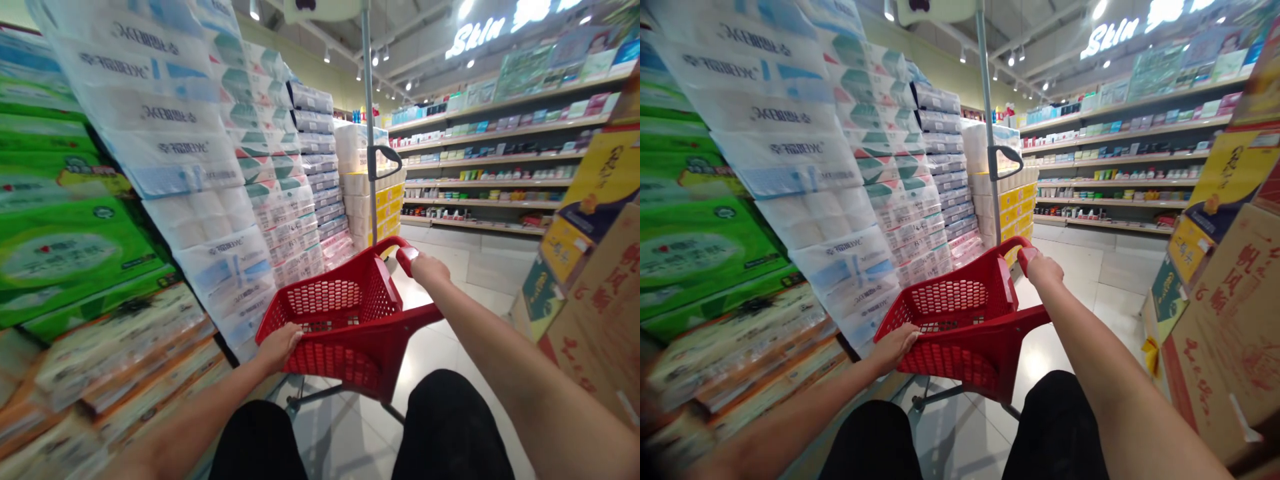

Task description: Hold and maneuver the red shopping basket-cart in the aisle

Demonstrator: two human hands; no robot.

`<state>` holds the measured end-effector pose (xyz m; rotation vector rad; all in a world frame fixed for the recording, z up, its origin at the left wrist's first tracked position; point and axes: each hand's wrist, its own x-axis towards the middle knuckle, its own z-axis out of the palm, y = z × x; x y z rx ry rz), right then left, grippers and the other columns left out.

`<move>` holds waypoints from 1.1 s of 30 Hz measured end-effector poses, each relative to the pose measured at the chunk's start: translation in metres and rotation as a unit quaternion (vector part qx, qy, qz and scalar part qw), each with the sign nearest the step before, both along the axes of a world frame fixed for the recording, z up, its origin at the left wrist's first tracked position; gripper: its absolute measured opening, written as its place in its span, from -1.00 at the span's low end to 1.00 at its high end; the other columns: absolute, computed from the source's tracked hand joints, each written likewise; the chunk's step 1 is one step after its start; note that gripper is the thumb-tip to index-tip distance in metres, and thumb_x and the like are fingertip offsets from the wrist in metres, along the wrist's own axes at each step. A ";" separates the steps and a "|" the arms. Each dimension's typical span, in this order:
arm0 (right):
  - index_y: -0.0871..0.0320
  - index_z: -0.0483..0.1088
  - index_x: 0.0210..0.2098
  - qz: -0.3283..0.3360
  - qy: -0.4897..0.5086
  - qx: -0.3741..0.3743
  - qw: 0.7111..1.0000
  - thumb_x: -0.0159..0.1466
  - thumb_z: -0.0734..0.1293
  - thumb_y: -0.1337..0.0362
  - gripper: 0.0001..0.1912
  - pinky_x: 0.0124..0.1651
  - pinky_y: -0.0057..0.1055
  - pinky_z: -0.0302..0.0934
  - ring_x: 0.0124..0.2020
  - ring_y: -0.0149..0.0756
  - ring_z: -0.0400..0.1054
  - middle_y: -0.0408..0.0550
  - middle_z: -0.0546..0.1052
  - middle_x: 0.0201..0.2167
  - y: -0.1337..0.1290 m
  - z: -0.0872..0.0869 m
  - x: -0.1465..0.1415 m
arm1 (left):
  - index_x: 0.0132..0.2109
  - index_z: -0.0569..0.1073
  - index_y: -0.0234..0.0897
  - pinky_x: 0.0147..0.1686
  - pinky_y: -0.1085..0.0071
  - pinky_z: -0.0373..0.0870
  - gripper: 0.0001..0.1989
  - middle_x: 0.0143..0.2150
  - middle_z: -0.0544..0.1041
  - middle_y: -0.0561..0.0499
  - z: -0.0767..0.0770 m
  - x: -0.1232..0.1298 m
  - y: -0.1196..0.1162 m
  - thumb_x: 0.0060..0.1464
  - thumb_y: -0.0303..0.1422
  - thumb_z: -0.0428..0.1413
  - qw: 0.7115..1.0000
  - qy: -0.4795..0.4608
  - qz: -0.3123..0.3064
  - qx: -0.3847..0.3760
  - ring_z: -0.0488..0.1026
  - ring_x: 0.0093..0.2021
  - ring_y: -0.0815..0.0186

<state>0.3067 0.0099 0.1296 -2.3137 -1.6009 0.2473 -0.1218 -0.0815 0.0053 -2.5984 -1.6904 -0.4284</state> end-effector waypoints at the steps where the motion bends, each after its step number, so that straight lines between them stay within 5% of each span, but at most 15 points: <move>1: 0.20 0.20 0.18 -0.001 -0.001 -0.003 1.000 0.29 0.18 0.13 -0.49 -0.09 -0.20 0.26 0.00 0.00 0.40 0.25 0.46 -0.03 0.000 0.000 0.001 | -0.17 0.43 -0.20 -0.17 0.40 0.39 -0.55 -0.21 0.51 0.04 -0.004 0.006 0.000 0.33 -0.19 -0.33 0.999 -0.007 0.032 0.005 0.46 -0.20 0.35; 4: 0.20 0.21 0.18 -0.009 -0.009 -0.003 1.000 0.27 0.18 0.20 -0.51 -0.11 -0.21 0.26 0.00 -0.01 0.39 0.23 0.46 -0.03 0.000 -0.003 0.004 | -0.20 0.43 -0.20 -0.18 0.33 0.34 -0.55 -0.24 0.52 0.00 -0.024 0.022 -0.001 0.33 -0.25 -0.34 0.986 -0.039 0.129 0.095 0.47 -0.20 0.29; 7: 0.19 0.22 0.17 -0.002 -0.018 0.014 1.000 0.27 0.17 0.24 -0.52 -0.10 -0.20 0.26 0.00 0.00 0.39 0.22 0.46 -0.02 0.001 -0.005 0.008 | -0.15 0.44 -0.22 -0.18 0.28 0.33 -0.58 -0.20 0.54 -0.03 -0.039 0.037 -0.001 0.32 -0.27 -0.30 0.973 -0.056 0.158 0.157 0.47 -0.18 0.26; 10: 0.18 0.23 0.16 -0.002 -0.019 0.023 1.000 0.29 0.15 0.24 -0.54 -0.10 -0.20 0.25 -0.01 0.00 0.39 0.21 0.46 -0.02 0.002 -0.004 0.010 | 0.04 0.38 -0.21 -0.09 0.27 0.34 -0.65 -0.03 0.52 -0.05 -0.039 0.073 -0.003 0.31 -0.27 -0.23 0.976 -0.070 0.076 0.190 0.45 -0.05 0.26; 14: 0.19 0.24 0.17 -0.014 -0.014 0.032 0.999 0.31 0.10 0.24 -0.55 -0.11 -0.19 0.26 -0.01 0.02 0.40 0.22 0.45 0.00 0.001 -0.002 0.008 | 0.20 0.26 -0.21 0.03 0.24 0.32 -0.62 0.11 0.45 -0.12 -0.017 0.160 -0.011 0.29 -0.28 -0.15 0.970 -0.076 -0.068 0.221 0.37 0.10 0.23; 17: 0.17 0.24 0.18 -0.011 -0.024 0.035 0.999 0.31 0.11 0.24 -0.54 -0.11 -0.22 0.25 0.00 -0.01 0.40 0.21 0.46 0.01 -0.001 -0.003 0.008 | 0.26 0.17 -0.22 0.00 0.19 0.35 -0.54 0.13 0.41 -0.15 -0.001 0.215 -0.013 0.27 -0.24 -0.10 0.972 -0.075 -0.083 0.209 0.37 0.09 0.17; 19: 0.17 0.25 0.17 -0.007 -0.028 0.030 0.999 0.30 0.14 0.22 -0.53 -0.10 -0.24 0.24 0.00 -0.03 0.40 0.21 0.46 0.02 -0.001 -0.003 0.010 | 0.25 0.17 -0.23 -0.05 0.21 0.38 -0.56 0.09 0.43 -0.14 0.001 0.227 -0.011 0.28 -0.25 -0.11 0.973 -0.069 -0.088 0.201 0.39 0.03 0.19; 23: 0.18 0.26 0.17 0.002 -0.021 0.026 0.999 0.27 0.18 0.19 -0.51 -0.10 -0.26 0.24 0.00 -0.05 0.40 0.21 0.47 0.01 -0.003 -0.002 0.014 | 0.12 0.28 -0.22 -0.09 0.29 0.39 -0.69 0.02 0.46 -0.10 -0.018 0.191 -0.002 0.27 -0.30 -0.09 0.967 -0.028 -0.110 0.226 0.41 -0.02 0.24; 28: 0.18 0.32 0.14 -0.004 0.002 0.036 0.999 0.29 0.18 0.15 -0.53 -0.11 -0.27 0.25 0.00 -0.05 0.40 0.22 0.48 0.01 -0.009 0.000 0.013 | 0.04 0.35 -0.22 -0.14 0.31 0.34 -0.74 -0.03 0.49 -0.09 -0.048 0.091 -0.002 0.28 -0.31 -0.10 0.960 0.034 -0.072 0.269 0.42 -0.06 0.24; 33: 0.18 0.31 0.16 0.010 0.022 0.049 0.999 0.32 0.15 0.07 -0.49 -0.08 -0.22 0.25 0.02 -0.03 0.39 0.24 0.47 0.02 -0.014 -0.002 0.012 | -0.02 0.41 -0.23 -0.07 0.26 0.28 -0.68 -0.06 0.51 -0.08 -0.056 0.009 -0.011 0.30 -0.25 -0.18 0.961 0.028 0.001 0.277 0.42 -0.04 0.23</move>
